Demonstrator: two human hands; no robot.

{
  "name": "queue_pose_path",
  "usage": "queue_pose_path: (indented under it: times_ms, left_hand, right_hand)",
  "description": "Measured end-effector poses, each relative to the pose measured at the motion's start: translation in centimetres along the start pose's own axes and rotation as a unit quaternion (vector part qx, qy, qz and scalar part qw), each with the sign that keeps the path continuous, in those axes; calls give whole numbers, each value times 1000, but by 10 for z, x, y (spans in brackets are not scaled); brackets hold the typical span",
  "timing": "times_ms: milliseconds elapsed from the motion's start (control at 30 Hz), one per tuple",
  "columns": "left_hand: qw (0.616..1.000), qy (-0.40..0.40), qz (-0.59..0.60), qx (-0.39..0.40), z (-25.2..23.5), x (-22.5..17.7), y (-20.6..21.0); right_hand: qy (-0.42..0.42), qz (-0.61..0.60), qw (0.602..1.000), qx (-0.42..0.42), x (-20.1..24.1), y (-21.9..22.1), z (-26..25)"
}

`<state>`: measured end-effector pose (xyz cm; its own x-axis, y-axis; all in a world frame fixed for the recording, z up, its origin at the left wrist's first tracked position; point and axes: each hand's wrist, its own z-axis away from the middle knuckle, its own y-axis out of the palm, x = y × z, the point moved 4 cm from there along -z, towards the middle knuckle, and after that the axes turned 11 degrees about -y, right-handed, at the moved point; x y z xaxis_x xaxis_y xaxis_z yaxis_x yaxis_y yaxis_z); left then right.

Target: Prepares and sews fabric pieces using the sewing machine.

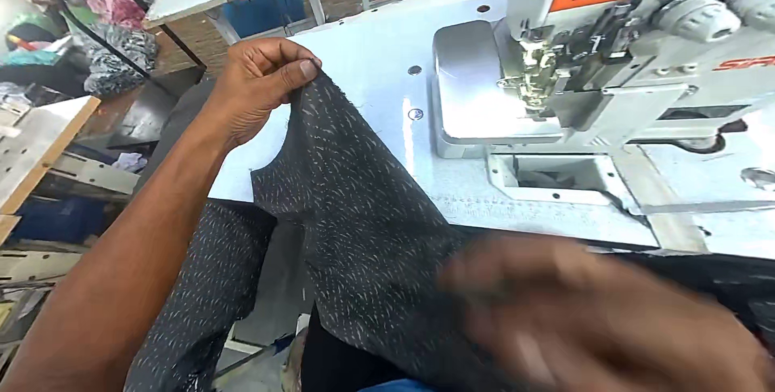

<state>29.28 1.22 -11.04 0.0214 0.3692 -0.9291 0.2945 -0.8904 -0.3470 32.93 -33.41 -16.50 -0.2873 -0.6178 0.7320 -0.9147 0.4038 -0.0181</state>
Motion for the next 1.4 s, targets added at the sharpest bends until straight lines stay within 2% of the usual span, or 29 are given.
queue_pose_path:
  times_ms: [33, 100, 200, 333, 467, 600, 867, 1133, 1400]
  left_hand:
    - [1000, -2, 6, 2, 3, -2, 0]
    - [1000, -5, 18, 13, 8, -7, 5]
    - [999, 10, 18, 32, 12, -15, 10]
    - [999, 37, 11, 33, 13, -19, 6]
    - [1000, 5, 16, 27, 15, -4, 15]
    - [999, -21, 38, -16, 13, 2, 12]
    - [995, -43, 87, -25, 9, 9, 2]
    - [994, -45, 96, -29, 8, 12, 3]
    - [992, -48, 106, -45, 5, 15, 0]
  right_hand:
    - [21, 131, 991, -10, -33, -15, -3]
    - [79, 270, 959, 12, -93, -31, -6]
    - [113, 248, 961, 44, -133, -26, -8]
    - [116, 202, 972, -25, -131, -19, -9]
    - [115, 217, 966, -79, -124, -17, -7]
    - [156, 193, 965, -85, -126, -24, 2]
    - [194, 48, 974, -105, -125, -30, 15]
    - [178, 152, 963, -130, -120, -30, 17]
    - [204, 67, 968, -132, -118, -31, 20]
